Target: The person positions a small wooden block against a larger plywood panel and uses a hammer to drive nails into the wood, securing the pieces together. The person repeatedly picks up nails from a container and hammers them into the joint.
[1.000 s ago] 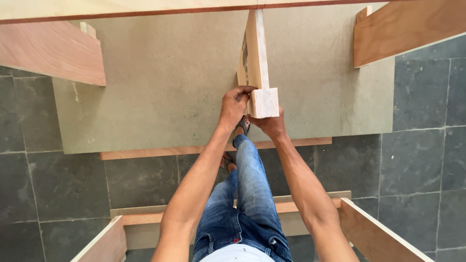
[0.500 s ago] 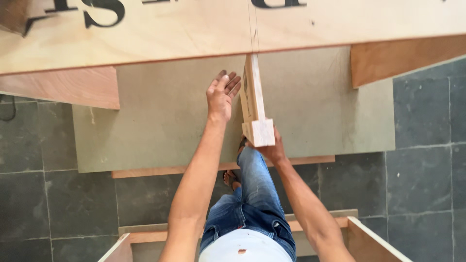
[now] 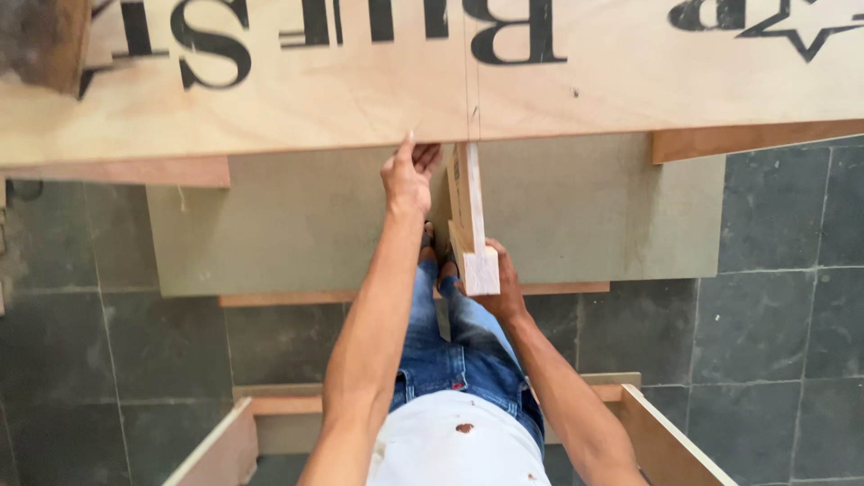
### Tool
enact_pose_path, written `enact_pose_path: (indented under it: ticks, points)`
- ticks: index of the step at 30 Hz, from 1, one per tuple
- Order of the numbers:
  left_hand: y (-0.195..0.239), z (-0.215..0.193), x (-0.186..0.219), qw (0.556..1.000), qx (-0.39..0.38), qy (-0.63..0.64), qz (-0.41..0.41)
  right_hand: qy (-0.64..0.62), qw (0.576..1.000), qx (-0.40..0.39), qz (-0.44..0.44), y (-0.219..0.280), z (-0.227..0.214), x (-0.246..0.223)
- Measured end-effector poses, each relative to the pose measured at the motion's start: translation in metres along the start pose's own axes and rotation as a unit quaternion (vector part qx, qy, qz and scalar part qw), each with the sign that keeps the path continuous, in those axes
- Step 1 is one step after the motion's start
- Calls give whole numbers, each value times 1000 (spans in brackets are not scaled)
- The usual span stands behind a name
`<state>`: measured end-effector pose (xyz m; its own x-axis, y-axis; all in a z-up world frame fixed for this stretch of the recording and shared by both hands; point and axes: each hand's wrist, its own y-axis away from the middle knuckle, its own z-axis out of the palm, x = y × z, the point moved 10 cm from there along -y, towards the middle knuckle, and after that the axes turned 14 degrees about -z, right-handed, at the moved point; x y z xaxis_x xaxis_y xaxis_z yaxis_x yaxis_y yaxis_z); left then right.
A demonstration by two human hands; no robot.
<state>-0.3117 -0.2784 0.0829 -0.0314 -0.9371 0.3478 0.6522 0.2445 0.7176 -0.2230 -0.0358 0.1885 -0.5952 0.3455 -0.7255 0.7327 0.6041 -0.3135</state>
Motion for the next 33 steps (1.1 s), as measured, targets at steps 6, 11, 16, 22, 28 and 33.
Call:
enact_pose_path:
  ticks: [6, 11, 16, 22, 28, 33]
  points:
    - [-2, -9, -9, 1000, 16, 5, -15, -127, 988, 27, 81, 1, 0, 5]
    - [5, -1, -1, 1000, -3, -9, -15, -130, 985, 20, 114, -25, 5, 15]
    - [12, 2, 4, 999, 0, -23, -32, -96, 990, 25, 102, -47, 5, 20]
    - [17, 7, 8, 998, -8, -51, -35, -67, 996, 26, 53, -72, 5, 19]
    - [20, 12, 7, 998, -14, -57, -37, -44, 997, 32, 61, -97, 13, 43]
    - [24, 12, 9, 998, -9, -54, -37, -87, 993, 39, 64, -117, 19, 66]
